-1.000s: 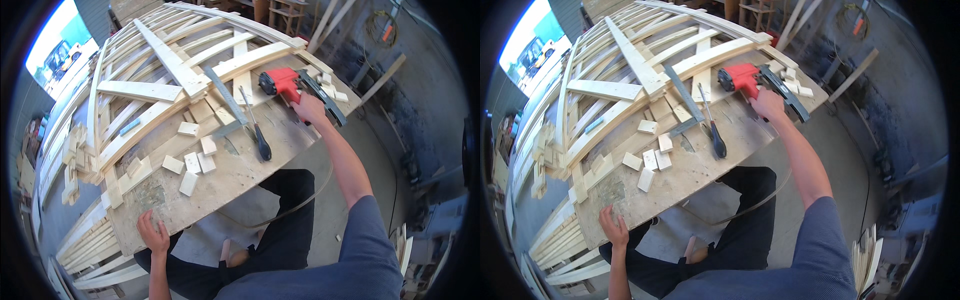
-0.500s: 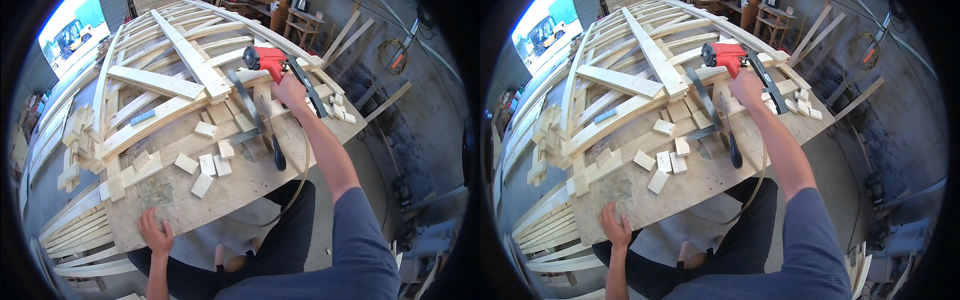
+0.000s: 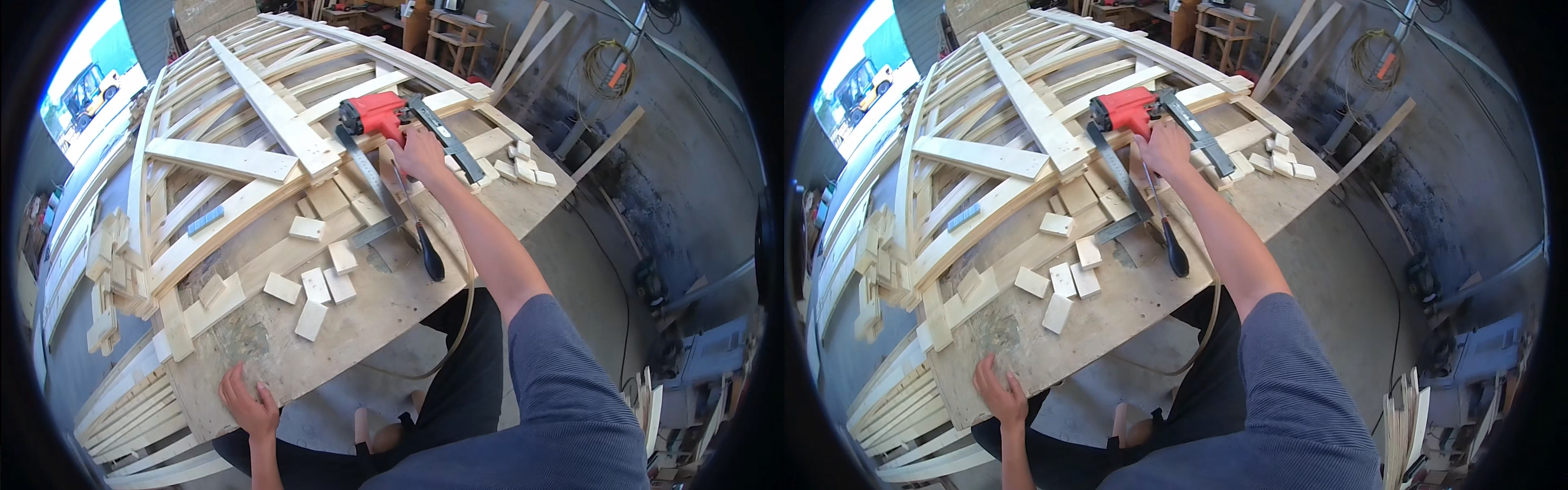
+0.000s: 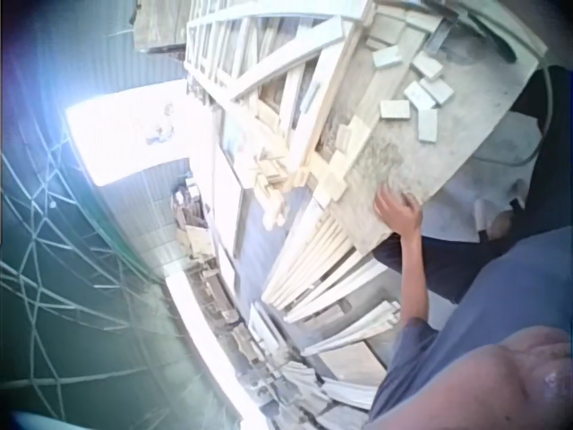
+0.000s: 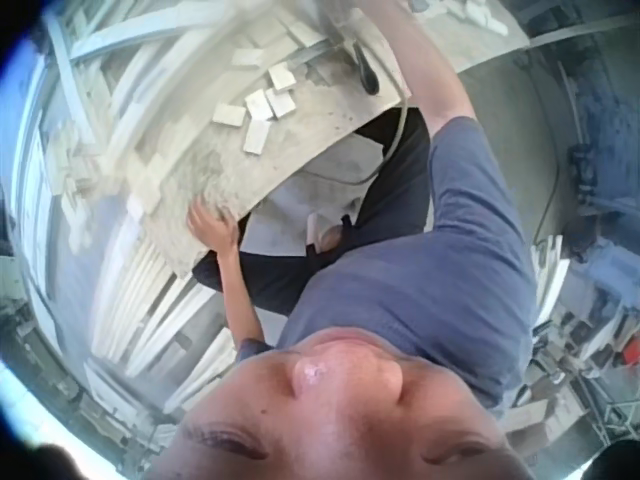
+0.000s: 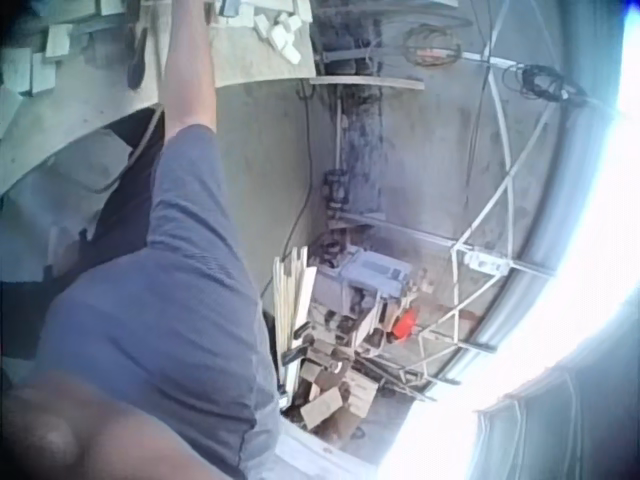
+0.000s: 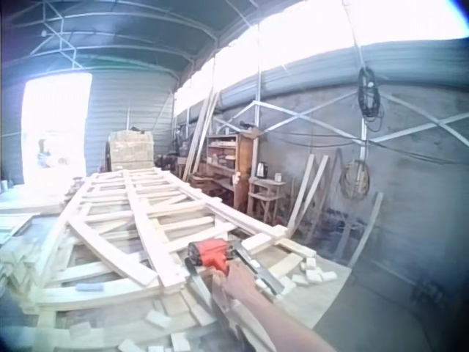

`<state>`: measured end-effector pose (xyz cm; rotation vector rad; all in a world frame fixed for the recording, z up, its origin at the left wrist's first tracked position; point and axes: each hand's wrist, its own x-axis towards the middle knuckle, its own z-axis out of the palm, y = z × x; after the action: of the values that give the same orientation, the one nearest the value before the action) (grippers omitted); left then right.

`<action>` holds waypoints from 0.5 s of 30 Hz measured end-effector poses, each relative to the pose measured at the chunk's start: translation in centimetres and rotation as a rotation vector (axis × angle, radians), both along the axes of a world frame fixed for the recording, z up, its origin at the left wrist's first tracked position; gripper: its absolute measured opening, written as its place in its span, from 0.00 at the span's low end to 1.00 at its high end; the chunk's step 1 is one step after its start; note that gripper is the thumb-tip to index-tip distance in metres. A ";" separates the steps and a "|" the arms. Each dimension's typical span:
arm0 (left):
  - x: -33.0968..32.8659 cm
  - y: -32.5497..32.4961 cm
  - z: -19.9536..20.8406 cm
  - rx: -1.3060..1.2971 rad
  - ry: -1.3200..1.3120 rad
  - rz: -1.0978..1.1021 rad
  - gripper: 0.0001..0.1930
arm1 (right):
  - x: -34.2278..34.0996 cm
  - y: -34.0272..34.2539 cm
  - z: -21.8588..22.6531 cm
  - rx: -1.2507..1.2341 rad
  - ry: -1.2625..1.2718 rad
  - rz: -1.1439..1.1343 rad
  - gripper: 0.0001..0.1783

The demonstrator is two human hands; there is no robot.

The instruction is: The person assembles small wooden blocks into rectangular frames on a workbench. They arrange the pieces by hand, then use a red pneumatic nail gun to fasten the blocks together, repeating the process for multiple units.

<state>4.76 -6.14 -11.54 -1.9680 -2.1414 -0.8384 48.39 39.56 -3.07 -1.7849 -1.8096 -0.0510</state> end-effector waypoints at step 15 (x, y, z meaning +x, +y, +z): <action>0.0 -0.1 0.0 0.012 0.036 -0.004 0.29 | 17.3 -6.8 -5.4 -0.329 -0.172 -0.049 0.53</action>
<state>4.79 -6.21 -11.56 -1.9665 -2.1088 -0.8088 65.68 32.73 -8.47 -2.1086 -1.9858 0.0814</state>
